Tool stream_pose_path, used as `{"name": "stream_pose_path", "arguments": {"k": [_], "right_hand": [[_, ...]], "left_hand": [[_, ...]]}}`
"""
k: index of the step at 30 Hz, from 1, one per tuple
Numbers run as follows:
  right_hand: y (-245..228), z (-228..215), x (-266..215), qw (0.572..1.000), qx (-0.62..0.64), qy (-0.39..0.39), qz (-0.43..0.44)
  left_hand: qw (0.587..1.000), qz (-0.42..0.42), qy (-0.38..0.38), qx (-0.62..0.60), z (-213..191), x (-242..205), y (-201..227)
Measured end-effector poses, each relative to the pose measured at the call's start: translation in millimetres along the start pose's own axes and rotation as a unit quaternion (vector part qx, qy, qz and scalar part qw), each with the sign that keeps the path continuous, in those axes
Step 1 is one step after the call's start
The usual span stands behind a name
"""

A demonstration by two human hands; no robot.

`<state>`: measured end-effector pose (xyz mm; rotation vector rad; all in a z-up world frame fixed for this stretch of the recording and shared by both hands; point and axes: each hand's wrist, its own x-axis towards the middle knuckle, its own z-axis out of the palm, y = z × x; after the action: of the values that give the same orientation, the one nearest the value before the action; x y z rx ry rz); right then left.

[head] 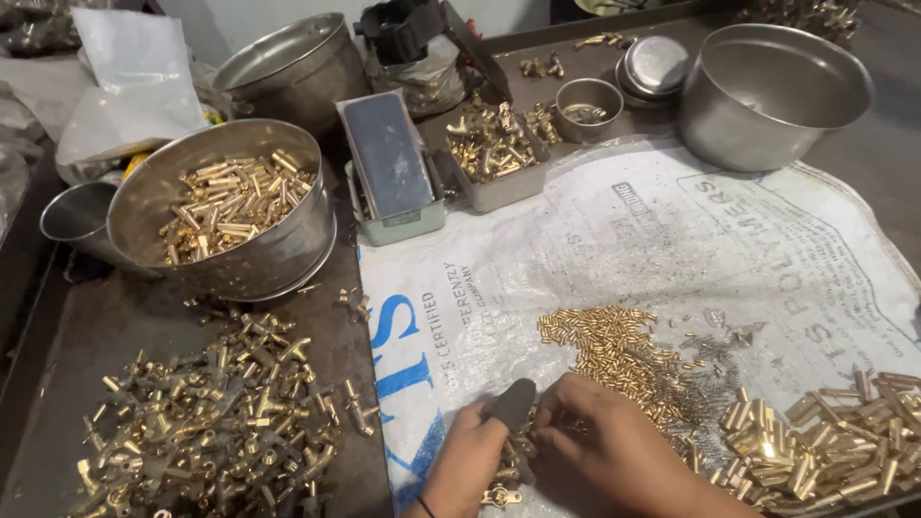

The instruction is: The person repeatedly picks small brass-colored metal components from a pile on a white sack and inserts them into a handheld tool, then places the assembled pieces into a metal bowl. The process is repeated continuously throughout the clip.

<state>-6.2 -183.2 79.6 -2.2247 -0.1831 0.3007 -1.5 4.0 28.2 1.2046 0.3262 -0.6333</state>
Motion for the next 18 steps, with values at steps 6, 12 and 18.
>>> {"name": "stream_pose_path", "arguments": {"k": [6, 12, 18], "right_hand": [[12, -13, -16, 0.996, 0.039, -0.019, -0.084], [76, -28, -41, 1.000, -0.014, 0.012, -0.023], [162, -6, -53, 0.986, 0.063, 0.154, 0.023]], "left_hand": [[0.996, 0.046, -0.057, -0.055, -21, 10, -12], [0.978, 0.094, 0.183, 0.041, -72, -45, 49], [0.830, 0.269, 0.452, 0.188, -140, -117, 80]]}}
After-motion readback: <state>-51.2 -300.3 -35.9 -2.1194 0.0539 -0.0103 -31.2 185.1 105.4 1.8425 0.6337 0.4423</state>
